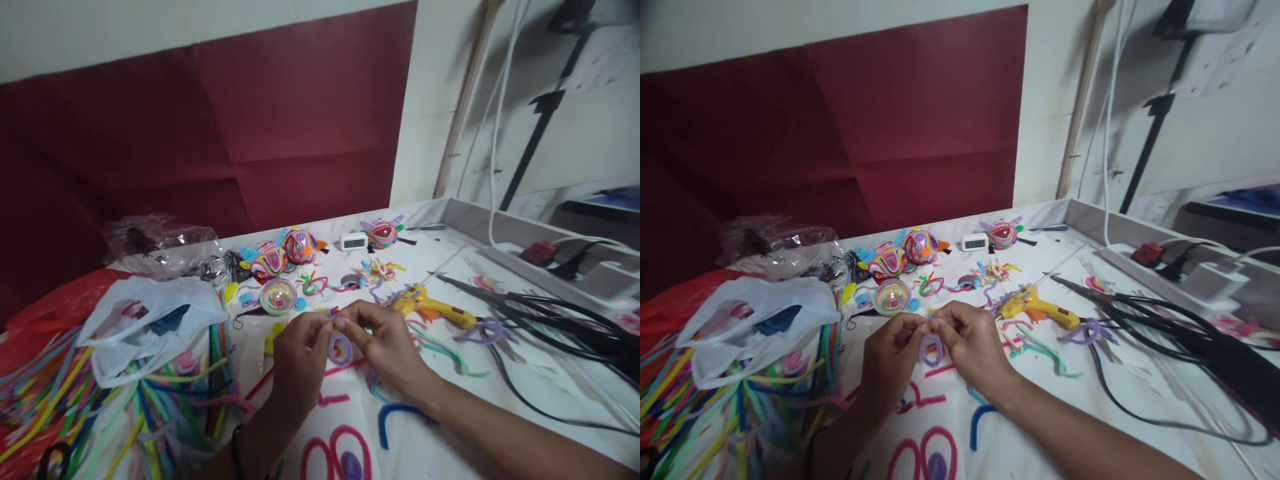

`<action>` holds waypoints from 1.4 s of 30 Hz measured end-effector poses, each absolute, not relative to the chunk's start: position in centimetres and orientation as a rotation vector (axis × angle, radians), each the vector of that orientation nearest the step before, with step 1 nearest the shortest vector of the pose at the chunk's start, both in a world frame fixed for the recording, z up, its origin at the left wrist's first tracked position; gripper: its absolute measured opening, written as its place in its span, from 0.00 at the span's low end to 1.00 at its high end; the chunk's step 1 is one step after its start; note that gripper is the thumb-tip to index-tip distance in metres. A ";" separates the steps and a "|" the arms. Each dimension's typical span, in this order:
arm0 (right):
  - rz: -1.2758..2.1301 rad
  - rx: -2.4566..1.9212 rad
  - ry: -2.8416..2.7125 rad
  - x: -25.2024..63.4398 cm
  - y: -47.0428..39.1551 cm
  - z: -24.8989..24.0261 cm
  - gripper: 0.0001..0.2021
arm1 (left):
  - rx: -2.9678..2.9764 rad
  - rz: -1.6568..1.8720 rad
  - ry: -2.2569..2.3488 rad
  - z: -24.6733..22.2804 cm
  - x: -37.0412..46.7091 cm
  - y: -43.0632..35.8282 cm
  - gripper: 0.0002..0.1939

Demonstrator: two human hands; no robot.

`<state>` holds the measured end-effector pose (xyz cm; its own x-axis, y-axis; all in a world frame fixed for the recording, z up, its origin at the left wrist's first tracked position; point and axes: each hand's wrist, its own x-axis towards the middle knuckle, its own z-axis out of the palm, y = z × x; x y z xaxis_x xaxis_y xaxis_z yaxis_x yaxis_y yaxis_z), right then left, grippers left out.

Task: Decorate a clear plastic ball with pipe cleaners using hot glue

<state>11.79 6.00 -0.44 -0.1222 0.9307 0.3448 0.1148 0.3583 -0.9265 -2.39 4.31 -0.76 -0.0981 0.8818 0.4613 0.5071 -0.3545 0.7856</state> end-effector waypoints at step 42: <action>1.184 -0.853 -1.230 11.2 5.1 0.0 0.15 | 1.316 1.408 1.159 -0.5 -1.6 4.2 0.12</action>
<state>11.21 5.11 -0.02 -0.0650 0.9688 0.2390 -0.2015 0.2218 -0.9540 -1.65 4.18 -0.53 -0.0702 0.9783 0.1947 0.0033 -0.1949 0.9808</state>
